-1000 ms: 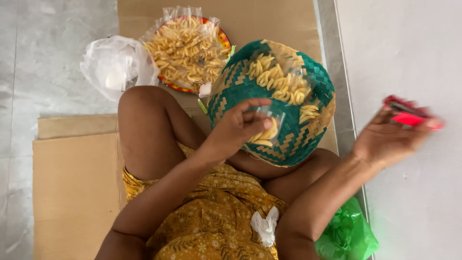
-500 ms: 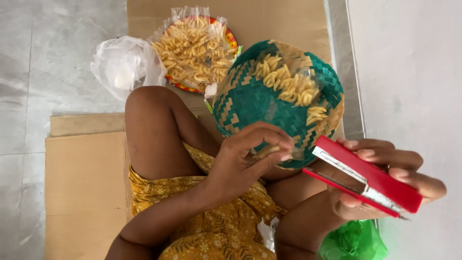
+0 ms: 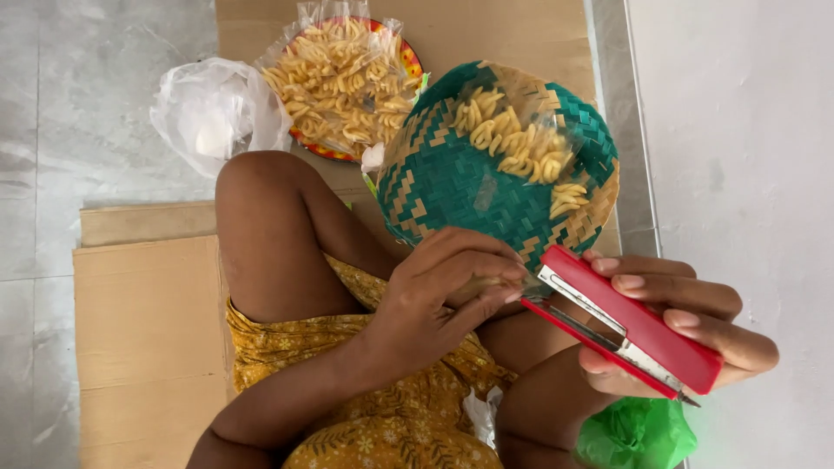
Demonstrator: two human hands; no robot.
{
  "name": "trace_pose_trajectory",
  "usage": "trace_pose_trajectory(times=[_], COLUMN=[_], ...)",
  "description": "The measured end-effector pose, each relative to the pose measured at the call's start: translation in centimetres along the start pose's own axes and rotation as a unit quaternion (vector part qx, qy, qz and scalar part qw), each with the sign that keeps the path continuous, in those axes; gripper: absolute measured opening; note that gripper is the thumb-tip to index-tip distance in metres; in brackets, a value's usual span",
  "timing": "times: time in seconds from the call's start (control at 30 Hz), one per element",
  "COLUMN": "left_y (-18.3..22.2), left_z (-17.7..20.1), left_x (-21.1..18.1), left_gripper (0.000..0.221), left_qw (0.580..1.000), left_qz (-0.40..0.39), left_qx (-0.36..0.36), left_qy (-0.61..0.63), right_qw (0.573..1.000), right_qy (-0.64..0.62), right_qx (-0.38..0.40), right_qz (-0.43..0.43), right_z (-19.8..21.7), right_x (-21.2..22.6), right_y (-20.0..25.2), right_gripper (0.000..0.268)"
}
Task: A person sitting on the floor is manually filling small plastic bags with snacks from a woven basket and sealing them using a red stapler.
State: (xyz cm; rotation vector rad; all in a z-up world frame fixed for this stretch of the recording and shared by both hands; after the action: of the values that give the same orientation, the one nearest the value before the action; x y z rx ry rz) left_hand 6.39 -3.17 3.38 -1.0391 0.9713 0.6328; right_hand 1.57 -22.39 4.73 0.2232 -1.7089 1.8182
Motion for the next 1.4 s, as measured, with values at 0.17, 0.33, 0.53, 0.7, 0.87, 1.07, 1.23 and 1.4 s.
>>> trace_pose_trajectory(times=[0.17, 0.33, 0.53, 0.7, 0.87, 1.07, 1.23, 1.4], left_y=[0.0, 0.0, -0.1, -0.1, -0.2, 0.0, 0.0, 0.2], left_z=[-0.1, -0.2, 0.0, 0.1, -0.4, -0.5, -0.4, -0.4], left_x=[-0.2, -0.3, -1.1, -1.3, -1.0, -0.4, -0.4, -0.5], left_gripper=[0.024, 0.024, 0.024, 0.023, 0.054, 0.044, 0.037, 0.032], left_qw=[1.0, 1.0, 0.998, 0.997, 0.991, 0.991, 0.991, 0.985], left_qz=[-0.008, -0.009, -0.042, -0.052, -0.057, -0.064, -0.077, -0.116], left_qx=[0.0, 0.003, -0.001, 0.002, 0.026, 0.028, 0.036, 0.031], left_qy=[-0.004, -0.008, -0.045, -0.063, -0.12, -0.114, -0.105, -0.124], right_qw=[0.999, 1.0, 1.0, 1.0, 0.999, 0.998, 0.997, 0.997], right_qy=[-0.021, -0.007, -0.005, -0.025, -0.043, -0.054, -0.069, -0.074], right_qx=[-0.016, -0.018, -0.01, -0.014, 0.006, 0.012, -0.019, -0.005], right_qz=[0.04, 0.021, 0.003, 0.01, 0.009, 0.003, 0.012, -0.001], right_z=[0.2, 0.1, -0.2, -0.4, -1.0, -2.1, -2.6, -2.7], right_x=[-0.4, -0.3, -0.3, -0.3, -0.6, -0.3, -0.7, -0.7], right_y=[-0.1, 0.1, 0.1, 0.1, 0.2, 0.2, 0.4, 1.3], right_gripper=[0.061, 0.058, 0.055, 0.055, 0.054, 0.054, 0.049, 0.053])
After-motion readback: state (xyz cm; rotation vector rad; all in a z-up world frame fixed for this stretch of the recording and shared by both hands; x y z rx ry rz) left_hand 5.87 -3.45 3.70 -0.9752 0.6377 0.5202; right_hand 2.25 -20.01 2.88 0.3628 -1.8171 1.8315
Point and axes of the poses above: each hand's wrist, its own y-axis away from the middle knuckle, its own z-axis out of the back of the hand, x = y × z, the point moved 8 cm from there along -y, towards the middle knuckle, and after that the axes turned 2 degrees about y, right-handed, at the moved point
